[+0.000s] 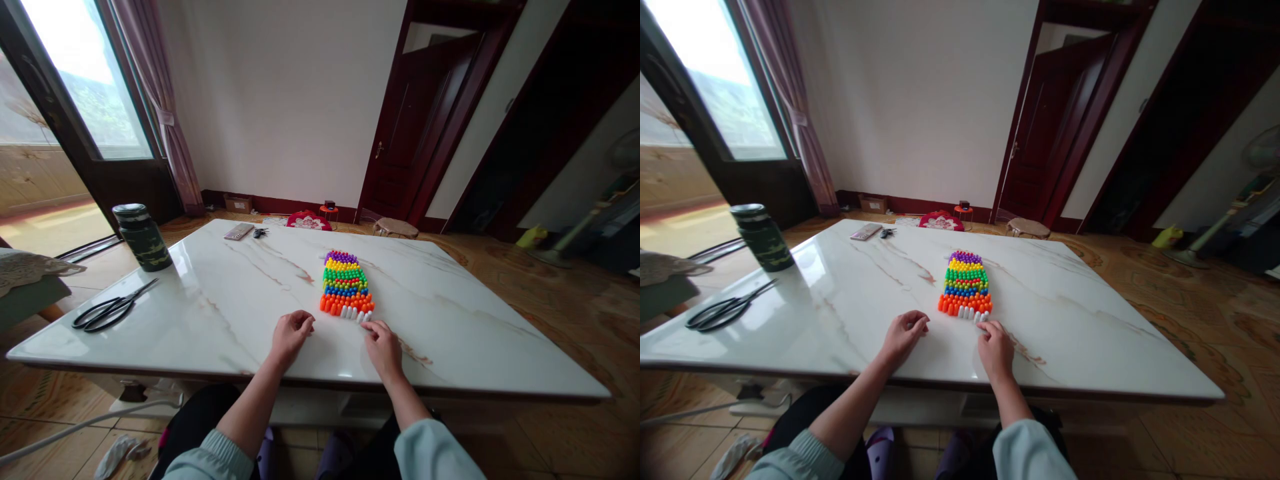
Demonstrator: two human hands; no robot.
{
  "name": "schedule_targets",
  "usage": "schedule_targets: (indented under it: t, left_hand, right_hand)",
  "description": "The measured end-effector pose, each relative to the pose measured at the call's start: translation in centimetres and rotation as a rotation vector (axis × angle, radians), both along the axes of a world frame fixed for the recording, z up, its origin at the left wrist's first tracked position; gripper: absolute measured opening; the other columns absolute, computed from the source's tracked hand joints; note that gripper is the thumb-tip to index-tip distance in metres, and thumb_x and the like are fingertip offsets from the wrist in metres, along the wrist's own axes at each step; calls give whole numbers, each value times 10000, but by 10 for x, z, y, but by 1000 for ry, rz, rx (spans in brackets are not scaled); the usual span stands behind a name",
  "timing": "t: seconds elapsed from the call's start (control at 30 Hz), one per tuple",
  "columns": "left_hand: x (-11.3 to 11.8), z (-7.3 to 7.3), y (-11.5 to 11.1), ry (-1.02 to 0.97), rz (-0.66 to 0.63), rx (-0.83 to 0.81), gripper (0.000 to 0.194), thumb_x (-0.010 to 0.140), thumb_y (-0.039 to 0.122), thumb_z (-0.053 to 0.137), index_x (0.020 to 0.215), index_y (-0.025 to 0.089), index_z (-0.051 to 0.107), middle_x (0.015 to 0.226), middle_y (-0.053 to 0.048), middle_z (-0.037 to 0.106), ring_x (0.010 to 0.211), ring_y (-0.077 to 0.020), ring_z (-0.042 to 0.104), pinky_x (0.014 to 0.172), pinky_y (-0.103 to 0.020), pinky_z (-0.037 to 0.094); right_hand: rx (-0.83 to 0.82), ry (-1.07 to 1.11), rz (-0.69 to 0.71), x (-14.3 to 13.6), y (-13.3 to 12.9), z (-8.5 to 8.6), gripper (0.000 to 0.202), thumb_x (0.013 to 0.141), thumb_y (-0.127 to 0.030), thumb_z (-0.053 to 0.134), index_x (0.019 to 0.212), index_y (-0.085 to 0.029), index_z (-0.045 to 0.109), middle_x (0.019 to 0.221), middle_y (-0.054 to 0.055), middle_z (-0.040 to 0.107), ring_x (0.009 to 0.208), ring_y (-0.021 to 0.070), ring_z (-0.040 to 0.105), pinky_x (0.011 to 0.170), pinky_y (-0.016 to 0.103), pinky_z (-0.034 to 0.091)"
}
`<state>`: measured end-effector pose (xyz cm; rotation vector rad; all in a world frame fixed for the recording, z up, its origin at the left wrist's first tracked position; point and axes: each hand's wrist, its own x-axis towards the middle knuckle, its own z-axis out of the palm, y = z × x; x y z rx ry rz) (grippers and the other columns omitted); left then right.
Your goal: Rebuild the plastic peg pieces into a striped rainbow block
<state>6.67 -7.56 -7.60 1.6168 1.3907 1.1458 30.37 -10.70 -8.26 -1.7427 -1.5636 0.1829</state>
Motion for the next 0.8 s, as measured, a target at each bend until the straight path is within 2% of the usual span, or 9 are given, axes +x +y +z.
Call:
schedule_targets:
  t: [0.17,0.27,0.33,0.43,0.57,0.67,0.8]
  left_hand:
    - [-1,0,0,-9,-15,11,231,796,365,528,767,196,683,645,-17,701,633,-169,677,596,-242,504]
    - [-1,1,0,-1,-15,2,224,795,359,528,768,198,682,650,-15,704,638,-169,678,600,-242,503]
    - [-1,1,0,2,-14,0,223,796,359,529,769,199,682,654,-13,706,640,-168,678,599,-241,501]
    - [-2,-2,0,8,-22,13,220,809,359,531,777,198,677,653,-11,701,639,-167,676,606,-244,501]
    - [-4,-8,4,50,-1,75,173,810,271,535,880,209,681,729,-10,718,698,-161,677,679,-258,513]
    - [-2,-7,21,150,85,140,214,798,171,512,921,212,683,839,-23,733,747,-151,671,724,-266,521]
    - [10,-1,69,296,135,245,362,786,74,455,1069,196,646,1002,-55,700,837,-145,660,792,-274,533]
  right_hand:
    - [-31,-58,-6,-1,1,3,421,700,-109,431,983,-251,709,1094,0,680,866,172,633,761,287,467]
    - [-22,-59,9,-1,-2,3,422,696,-112,448,1001,-254,703,1103,-1,677,814,158,628,755,286,473]
    - [-2,-40,45,-3,-4,5,339,737,-149,466,970,-237,696,1066,12,677,728,143,609,731,283,476]
    - [20,-83,235,-11,-7,11,181,828,-244,491,867,-213,665,950,27,660,664,132,578,687,265,462]
    - [-12,-347,599,-24,-9,20,110,863,-256,514,855,-221,618,870,14,633,736,143,587,677,241,421]
    - [4,-452,681,-30,-8,21,118,885,-218,470,868,-217,587,836,7,624,701,135,575,648,236,398]
    - [18,-498,681,-32,-6,16,114,889,-189,442,864,-214,550,835,14,614,702,139,576,631,243,384]
